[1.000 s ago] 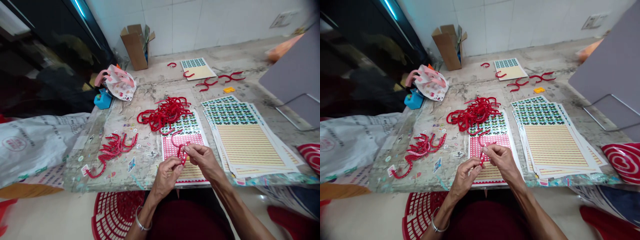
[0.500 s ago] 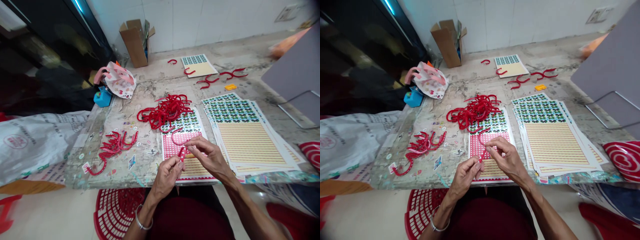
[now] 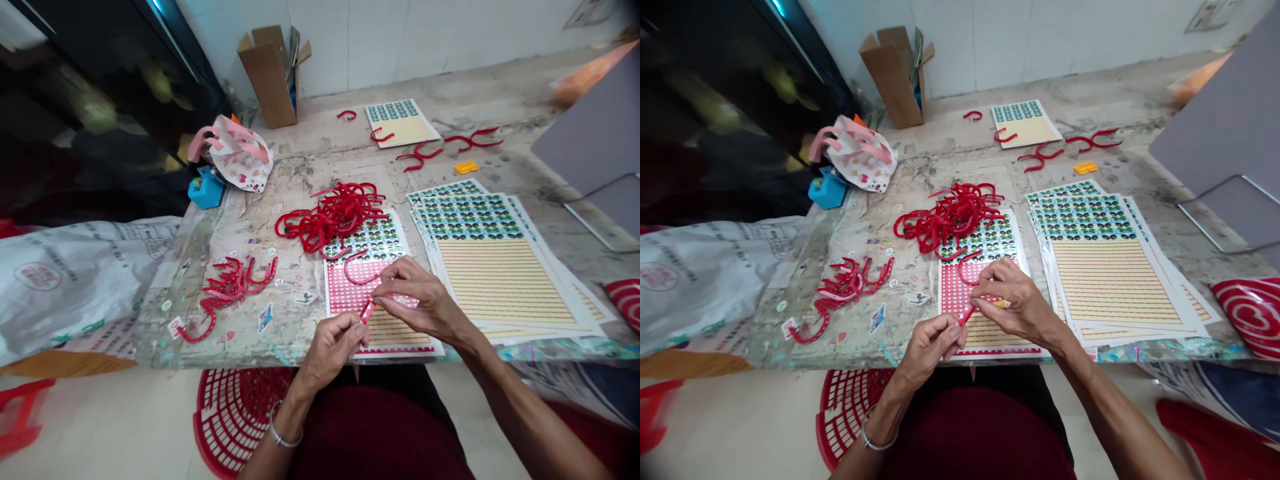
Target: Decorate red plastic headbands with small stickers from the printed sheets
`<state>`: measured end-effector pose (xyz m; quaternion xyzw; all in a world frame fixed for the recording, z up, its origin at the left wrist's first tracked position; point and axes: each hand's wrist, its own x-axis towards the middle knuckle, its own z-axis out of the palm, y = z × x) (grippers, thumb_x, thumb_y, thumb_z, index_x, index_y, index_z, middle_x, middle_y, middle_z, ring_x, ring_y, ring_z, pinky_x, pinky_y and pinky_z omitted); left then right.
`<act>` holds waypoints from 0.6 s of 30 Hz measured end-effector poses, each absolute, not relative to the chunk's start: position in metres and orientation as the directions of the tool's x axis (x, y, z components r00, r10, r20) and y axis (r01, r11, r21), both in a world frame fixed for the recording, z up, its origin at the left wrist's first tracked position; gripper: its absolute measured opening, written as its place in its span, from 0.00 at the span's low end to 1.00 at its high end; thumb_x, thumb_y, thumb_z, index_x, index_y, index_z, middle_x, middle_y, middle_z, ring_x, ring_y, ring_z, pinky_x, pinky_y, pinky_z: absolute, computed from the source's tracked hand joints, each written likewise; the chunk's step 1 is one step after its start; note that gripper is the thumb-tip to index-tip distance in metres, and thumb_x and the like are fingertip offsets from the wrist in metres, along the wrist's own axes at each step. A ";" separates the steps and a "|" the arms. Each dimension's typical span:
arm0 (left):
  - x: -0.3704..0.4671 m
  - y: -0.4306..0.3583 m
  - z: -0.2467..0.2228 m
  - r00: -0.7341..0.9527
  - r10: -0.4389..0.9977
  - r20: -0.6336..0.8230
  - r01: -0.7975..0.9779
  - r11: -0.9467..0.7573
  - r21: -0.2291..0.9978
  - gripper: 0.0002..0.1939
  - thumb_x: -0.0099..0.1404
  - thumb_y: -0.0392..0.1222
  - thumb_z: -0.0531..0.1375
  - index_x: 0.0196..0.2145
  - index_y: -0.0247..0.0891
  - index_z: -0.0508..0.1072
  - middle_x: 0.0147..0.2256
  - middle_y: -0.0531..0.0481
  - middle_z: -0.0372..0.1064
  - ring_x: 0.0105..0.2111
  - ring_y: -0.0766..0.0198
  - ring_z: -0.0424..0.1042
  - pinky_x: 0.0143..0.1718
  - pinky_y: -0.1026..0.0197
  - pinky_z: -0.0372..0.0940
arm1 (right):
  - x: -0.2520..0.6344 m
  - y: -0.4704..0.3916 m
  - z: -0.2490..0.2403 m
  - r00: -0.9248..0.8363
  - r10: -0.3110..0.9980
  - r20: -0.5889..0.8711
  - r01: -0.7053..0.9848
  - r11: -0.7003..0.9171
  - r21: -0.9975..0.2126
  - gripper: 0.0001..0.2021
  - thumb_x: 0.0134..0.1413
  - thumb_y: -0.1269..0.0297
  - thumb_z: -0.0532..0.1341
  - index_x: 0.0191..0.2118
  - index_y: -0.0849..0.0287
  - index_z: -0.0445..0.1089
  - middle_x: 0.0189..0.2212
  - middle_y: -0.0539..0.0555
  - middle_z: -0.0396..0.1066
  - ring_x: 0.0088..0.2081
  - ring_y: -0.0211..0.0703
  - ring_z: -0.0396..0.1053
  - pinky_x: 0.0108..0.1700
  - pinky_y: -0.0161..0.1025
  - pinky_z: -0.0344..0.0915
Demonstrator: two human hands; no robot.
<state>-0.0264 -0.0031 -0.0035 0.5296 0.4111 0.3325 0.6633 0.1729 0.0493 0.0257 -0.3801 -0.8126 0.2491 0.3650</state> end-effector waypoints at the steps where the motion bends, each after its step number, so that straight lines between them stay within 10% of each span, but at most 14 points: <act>1: -0.027 -0.003 -0.004 0.447 0.873 -0.195 -0.027 0.232 0.972 0.16 0.66 0.47 0.51 0.26 0.33 0.64 0.21 0.55 0.56 0.19 0.73 0.50 0.22 0.67 0.47 | 0.173 0.050 0.026 -0.446 0.803 0.396 0.425 0.579 -0.695 0.05 0.51 0.70 0.61 0.34 0.58 0.73 0.31 0.54 0.65 0.36 0.41 0.62 0.40 0.42 0.61; 18: -0.032 0.000 0.000 0.435 0.890 -0.133 0.095 0.102 0.990 0.14 0.67 0.45 0.51 0.27 0.34 0.66 0.25 0.52 0.60 0.26 0.69 0.59 0.30 0.66 0.54 | 0.170 0.047 0.027 -0.573 0.707 0.414 0.488 0.701 -0.520 0.03 0.55 0.72 0.56 0.36 0.61 0.67 0.34 0.56 0.63 0.40 0.44 0.60 0.41 0.43 0.60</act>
